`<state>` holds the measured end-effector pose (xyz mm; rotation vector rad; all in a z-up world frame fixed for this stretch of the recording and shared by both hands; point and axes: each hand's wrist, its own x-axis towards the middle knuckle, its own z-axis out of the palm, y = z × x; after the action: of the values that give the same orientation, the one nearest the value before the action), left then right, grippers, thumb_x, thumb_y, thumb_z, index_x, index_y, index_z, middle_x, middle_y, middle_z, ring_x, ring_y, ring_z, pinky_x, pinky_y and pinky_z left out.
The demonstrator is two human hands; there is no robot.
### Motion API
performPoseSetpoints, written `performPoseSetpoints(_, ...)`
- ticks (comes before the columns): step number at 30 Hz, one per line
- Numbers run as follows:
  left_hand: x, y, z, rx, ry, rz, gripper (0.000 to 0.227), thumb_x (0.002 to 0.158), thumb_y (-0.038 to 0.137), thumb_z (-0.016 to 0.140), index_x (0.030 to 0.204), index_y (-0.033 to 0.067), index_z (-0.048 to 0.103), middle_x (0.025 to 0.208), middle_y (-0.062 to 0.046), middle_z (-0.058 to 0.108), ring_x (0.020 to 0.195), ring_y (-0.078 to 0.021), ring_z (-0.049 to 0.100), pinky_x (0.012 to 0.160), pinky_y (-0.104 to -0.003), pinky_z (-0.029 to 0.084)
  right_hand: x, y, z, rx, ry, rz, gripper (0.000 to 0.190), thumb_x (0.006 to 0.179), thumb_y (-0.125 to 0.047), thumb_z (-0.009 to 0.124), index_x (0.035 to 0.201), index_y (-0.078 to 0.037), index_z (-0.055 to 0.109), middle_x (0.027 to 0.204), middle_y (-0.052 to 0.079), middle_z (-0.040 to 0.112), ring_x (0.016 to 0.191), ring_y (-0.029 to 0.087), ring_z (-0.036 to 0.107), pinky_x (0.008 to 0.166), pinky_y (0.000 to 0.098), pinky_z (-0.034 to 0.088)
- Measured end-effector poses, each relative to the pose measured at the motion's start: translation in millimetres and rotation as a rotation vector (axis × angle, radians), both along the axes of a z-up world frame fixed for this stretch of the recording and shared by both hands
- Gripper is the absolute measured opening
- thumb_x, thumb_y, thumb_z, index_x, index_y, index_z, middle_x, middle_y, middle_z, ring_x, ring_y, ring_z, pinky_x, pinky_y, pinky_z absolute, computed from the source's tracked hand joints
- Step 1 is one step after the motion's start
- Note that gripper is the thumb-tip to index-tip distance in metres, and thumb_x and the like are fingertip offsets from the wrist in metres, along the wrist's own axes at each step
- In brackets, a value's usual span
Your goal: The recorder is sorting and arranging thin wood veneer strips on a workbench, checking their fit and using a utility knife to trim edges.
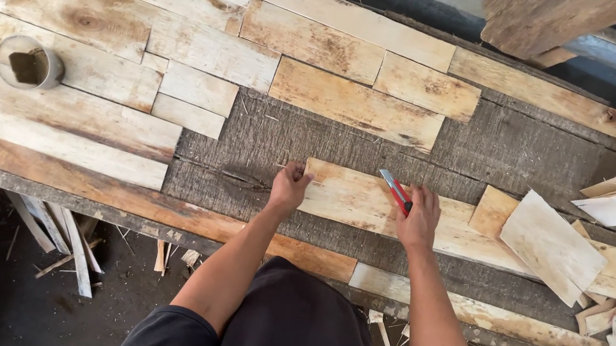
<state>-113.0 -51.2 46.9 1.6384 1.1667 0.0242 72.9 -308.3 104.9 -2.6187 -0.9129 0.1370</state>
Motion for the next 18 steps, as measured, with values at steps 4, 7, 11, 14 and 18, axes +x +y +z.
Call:
performPoseSetpoints(4, -10, -2, 2, -0.161, -0.385, 0.109, 0.019, 0.095, 0.014, 0.073, 0.107, 0.0009, 0.066, 0.088, -0.005, 0.072, 0.076, -0.0119, 0.062, 0.070, -0.029, 0.052, 3, -2, 7, -0.042, -0.036, 0.018, 0.065, 0.085, -0.024, 0.081, 0.142, -0.006, 0.057, 0.146, 0.023, 0.051, 0.133, 0.049, 0.041, 0.106, 0.0611, 0.033)
performPoseSetpoints(7, -16, -4, 21, -0.298, -0.144, 0.162, 0.015, 0.097, 0.011, 0.069, 0.110, 0.0050, 0.064, 0.088, -0.001, 0.072, 0.071, -0.0097, 0.058, 0.064, -0.028, 0.048, 9, 0, 12, -0.073, 0.016, 0.023, 0.056, 0.084, -0.029, 0.079, 0.135, -0.012, 0.062, 0.136, 0.015, 0.057, 0.132, 0.040, 0.047, 0.108, 0.0591, 0.035)
performPoseSetpoints(11, -23, -18, 22, -0.130, -0.275, 0.201, 0.027, 0.098, 0.013, 0.068, 0.122, 0.0026, 0.060, 0.098, -0.008, 0.072, 0.085, -0.0140, 0.065, 0.074, -0.031, 0.052, 11, 3, 11, -0.139, 0.058, -0.020, 0.033, 0.093, -0.033, 0.076, 0.118, -0.013, 0.067, 0.123, 0.012, 0.059, 0.125, 0.034, 0.051, 0.111, 0.0594, 0.037)
performPoseSetpoints(14, -11, -31, 63, 0.357, -0.140, 0.036, 0.048, 0.093, 0.017, 0.068, 0.138, 0.0057, 0.053, 0.123, -0.013, 0.065, 0.113, -0.0247, 0.058, 0.094, -0.044, 0.045, 10, 4, 11, -0.178, 0.103, -0.025, 0.032, 0.093, -0.034, 0.077, 0.113, -0.013, 0.066, 0.121, 0.010, 0.061, 0.124, 0.032, 0.054, 0.112, 0.0679, 0.032)
performPoseSetpoints(18, 16, -60, 65, 0.713, -0.038, -0.474, 0.057, 0.094, 0.027, 0.068, 0.147, 0.0161, 0.050, 0.154, -0.009, 0.045, 0.148, -0.0290, 0.030, 0.118, -0.058, 0.018, 9, -7, 0, -0.164, 0.186, 0.018, 0.040, 0.091, -0.030, 0.076, 0.126, -0.014, 0.063, 0.134, 0.009, 0.061, 0.132, 0.032, 0.054, 0.118, 0.0725, 0.030)
